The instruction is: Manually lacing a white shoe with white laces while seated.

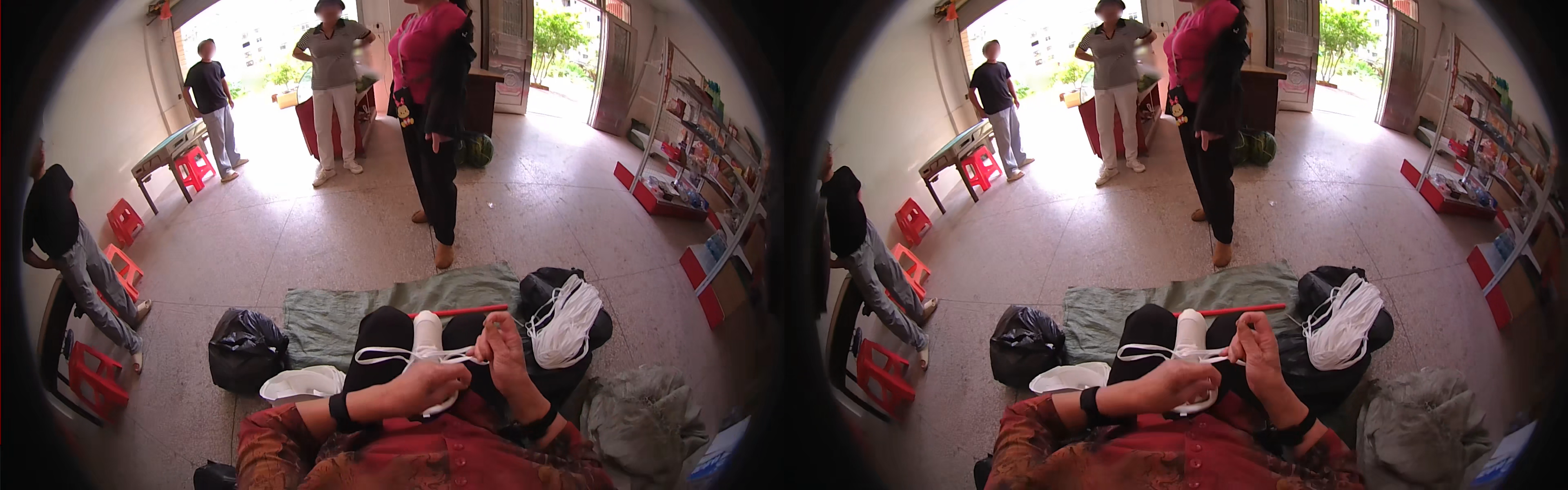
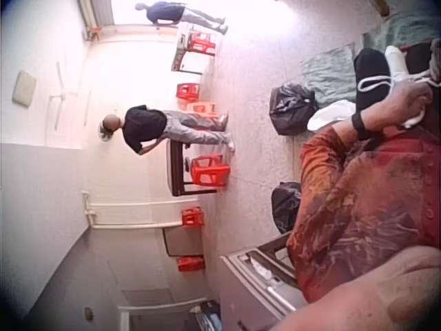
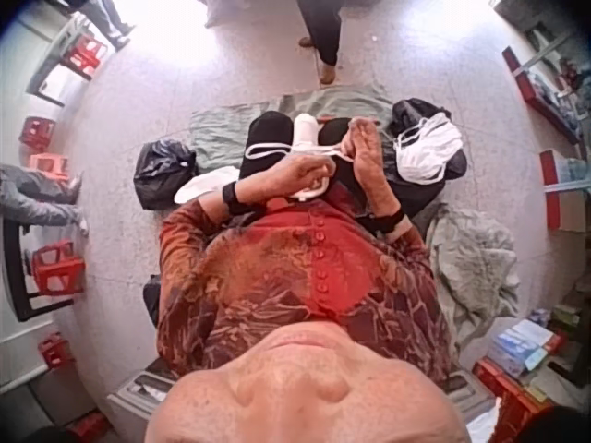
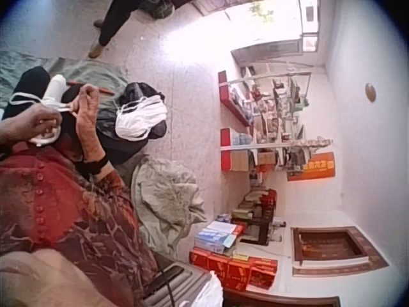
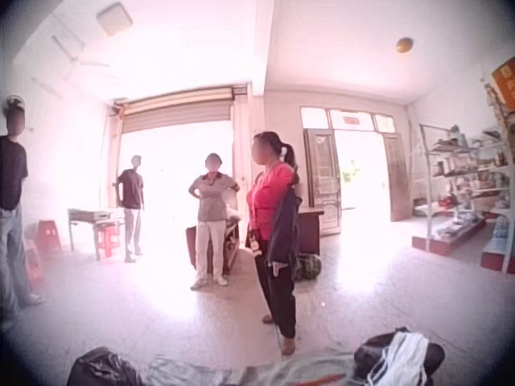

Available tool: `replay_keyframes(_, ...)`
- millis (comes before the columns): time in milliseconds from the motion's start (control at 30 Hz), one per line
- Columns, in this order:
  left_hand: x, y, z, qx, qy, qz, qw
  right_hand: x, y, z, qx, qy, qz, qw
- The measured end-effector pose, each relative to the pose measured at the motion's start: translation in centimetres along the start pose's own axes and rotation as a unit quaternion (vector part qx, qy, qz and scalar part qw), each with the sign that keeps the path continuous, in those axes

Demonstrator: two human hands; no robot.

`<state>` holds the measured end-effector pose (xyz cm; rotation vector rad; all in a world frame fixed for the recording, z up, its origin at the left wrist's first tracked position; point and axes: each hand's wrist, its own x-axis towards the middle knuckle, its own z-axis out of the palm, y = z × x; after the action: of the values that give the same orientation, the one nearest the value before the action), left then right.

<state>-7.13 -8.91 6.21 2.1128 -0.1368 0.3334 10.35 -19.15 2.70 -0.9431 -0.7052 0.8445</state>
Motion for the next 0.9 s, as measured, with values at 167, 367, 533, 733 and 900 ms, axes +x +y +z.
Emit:
replay_keyframes(167, -0.1, -4.2, -0.6, 0.218, 0.08, -0.169, 0.958, -0.7, 2.0, -2.1, 0.021, 0.076, 0.041, 0.996)
replay_keyframes(367, -0.3, -5.7, 0.1, 0.437, -0.013, -0.156, 0.886, -2.0, 3.4, -3.8, 0.026, 0.094, 0.088, 0.991)
replay_keyframes(533, 1.4, -4.8, -0.2, 0.512, -0.153, -0.231, 0.813, -2.1, 3.8, -3.0, 0.01, 0.065, 0.101, 0.993)
replay_keyframes(733, -0.1, -9.0, 0.9, 0.345, -0.016, -0.264, 0.9, -3.1, 4.9, -3.7, -0.015, 0.084, 0.1, 0.991)
replay_keyframes(900, -2.2, -7.9, 2.5, 0.339, 0.096, -0.159, 0.922, -4.1, 4.9, -3.1, 0.009, 0.067, 0.111, 0.992)
